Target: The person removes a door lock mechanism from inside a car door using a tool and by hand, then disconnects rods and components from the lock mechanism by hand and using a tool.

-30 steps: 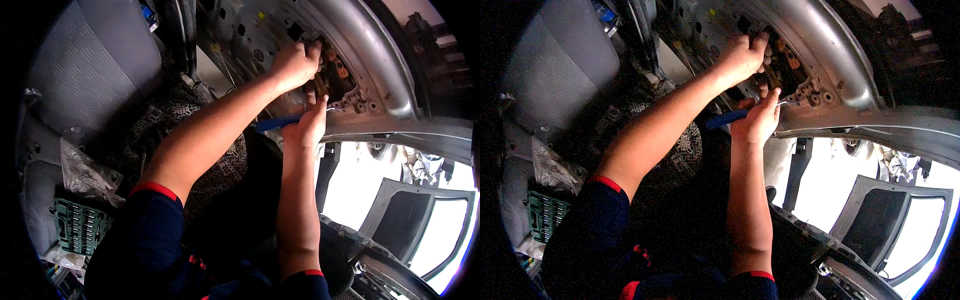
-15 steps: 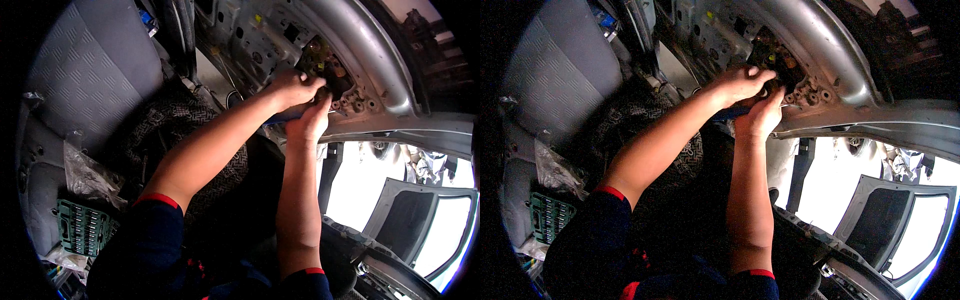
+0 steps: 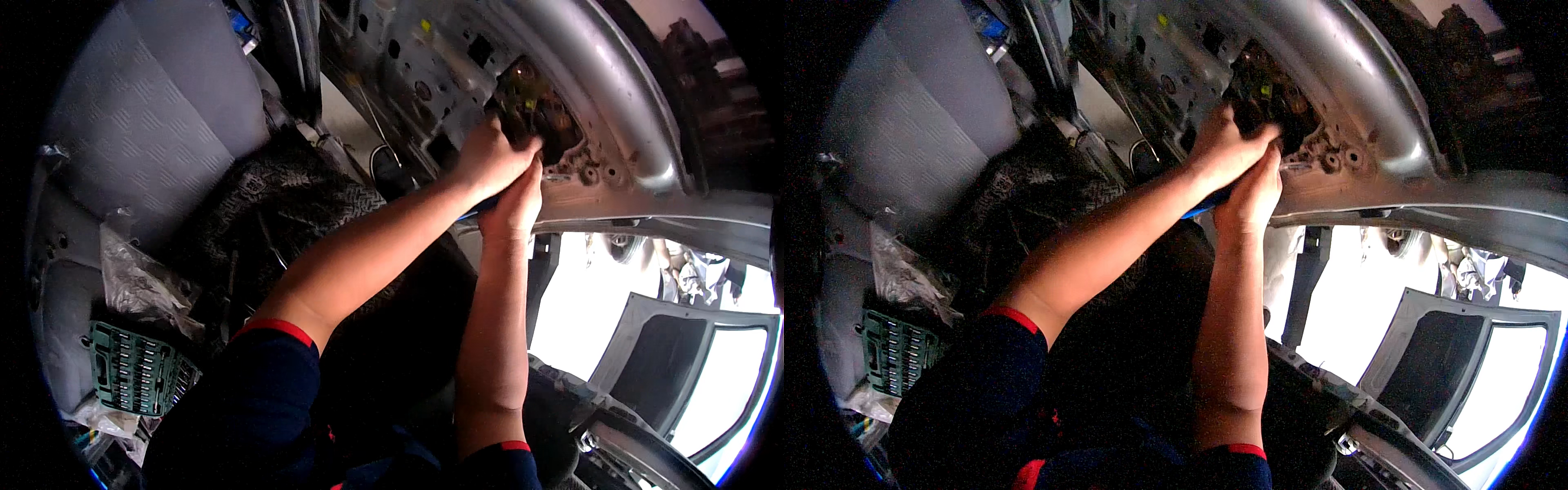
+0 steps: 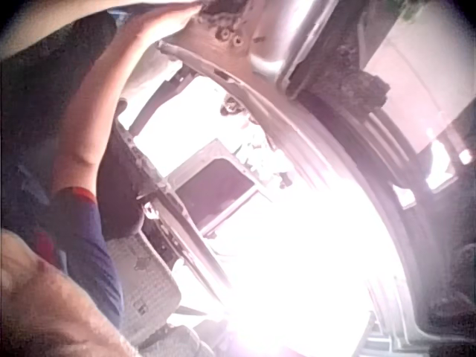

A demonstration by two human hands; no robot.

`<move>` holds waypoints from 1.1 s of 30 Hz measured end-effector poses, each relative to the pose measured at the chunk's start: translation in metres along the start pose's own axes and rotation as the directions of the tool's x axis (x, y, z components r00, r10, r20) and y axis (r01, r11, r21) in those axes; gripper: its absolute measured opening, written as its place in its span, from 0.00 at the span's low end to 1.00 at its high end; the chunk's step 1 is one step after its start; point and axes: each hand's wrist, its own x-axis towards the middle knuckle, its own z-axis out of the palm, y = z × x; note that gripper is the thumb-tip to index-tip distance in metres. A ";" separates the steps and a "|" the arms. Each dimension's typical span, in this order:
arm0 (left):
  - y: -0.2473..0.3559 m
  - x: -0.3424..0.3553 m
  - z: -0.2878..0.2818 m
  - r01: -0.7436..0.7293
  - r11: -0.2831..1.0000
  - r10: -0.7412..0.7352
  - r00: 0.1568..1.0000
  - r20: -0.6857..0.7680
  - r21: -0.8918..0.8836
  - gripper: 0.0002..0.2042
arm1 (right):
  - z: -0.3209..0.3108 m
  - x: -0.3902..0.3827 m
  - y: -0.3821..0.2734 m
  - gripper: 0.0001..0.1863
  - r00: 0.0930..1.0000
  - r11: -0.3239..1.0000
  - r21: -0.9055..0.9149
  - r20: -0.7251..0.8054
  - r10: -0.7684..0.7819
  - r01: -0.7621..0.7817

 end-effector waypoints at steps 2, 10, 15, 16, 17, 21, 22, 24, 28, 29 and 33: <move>-0.004 0.008 0.000 -0.005 0.990 0.008 1.000 0.022 -0.138 0.31 | -0.005 0.001 -0.003 0.29 1.000 0.990 -0.138 -0.016 0.022 -0.024; -0.008 0.011 0.006 -0.077 0.913 0.076 0.997 -0.018 -0.400 0.15 | -0.028 -0.038 -0.005 0.20 0.977 0.872 -0.441 0.113 -0.182 0.214; -0.021 0.018 0.029 0.394 0.616 -0.164 0.911 0.378 -0.682 0.15 | -0.047 -0.040 -0.022 0.23 0.981 0.835 -0.516 0.143 -0.135 0.190; -0.023 0.020 0.033 0.439 0.631 -0.178 0.885 0.431 -0.640 0.16 | -0.044 -0.045 -0.026 0.23 0.987 0.848 -0.507 0.120 -0.108 0.155; -0.027 0.022 0.038 0.481 0.644 -0.194 0.855 0.481 -0.595 0.17 | -0.042 -0.047 -0.028 0.23 0.987 0.841 -0.518 0.124 -0.107 0.156; -0.028 0.025 0.036 0.017 0.746 0.067 0.993 0.101 -0.665 0.17 | -0.040 -0.049 -0.036 0.25 0.985 0.725 -0.667 0.123 -0.120 0.171; -0.027 0.025 0.038 0.007 0.805 0.081 0.989 0.122 -0.593 0.18 | -0.044 -0.047 -0.036 0.25 0.975 0.714 -0.664 0.164 -0.150 0.222; -0.036 0.031 0.036 -0.093 0.881 0.148 0.986 0.083 -0.463 0.21 | -0.043 -0.048 -0.035 0.26 0.963 0.701 -0.662 0.212 -0.164 0.265; -0.046 0.037 0.045 -0.249 0.907 0.229 0.969 -0.098 -0.339 0.22 | -0.041 -0.045 -0.032 0.28 0.940 0.615 -0.712 0.281 -0.194 0.340; -0.047 0.039 0.046 -0.270 0.911 0.238 0.961 -0.138 -0.311 0.22 | -0.042 -0.045 -0.031 0.29 0.931 0.607 -0.706 0.286 -0.228 0.365; -0.041 0.040 0.044 -0.202 0.923 0.192 0.979 -0.062 -0.328 0.19 | -0.040 -0.040 -0.046 0.31 0.882 0.381 -0.798 0.389 -0.266 0.467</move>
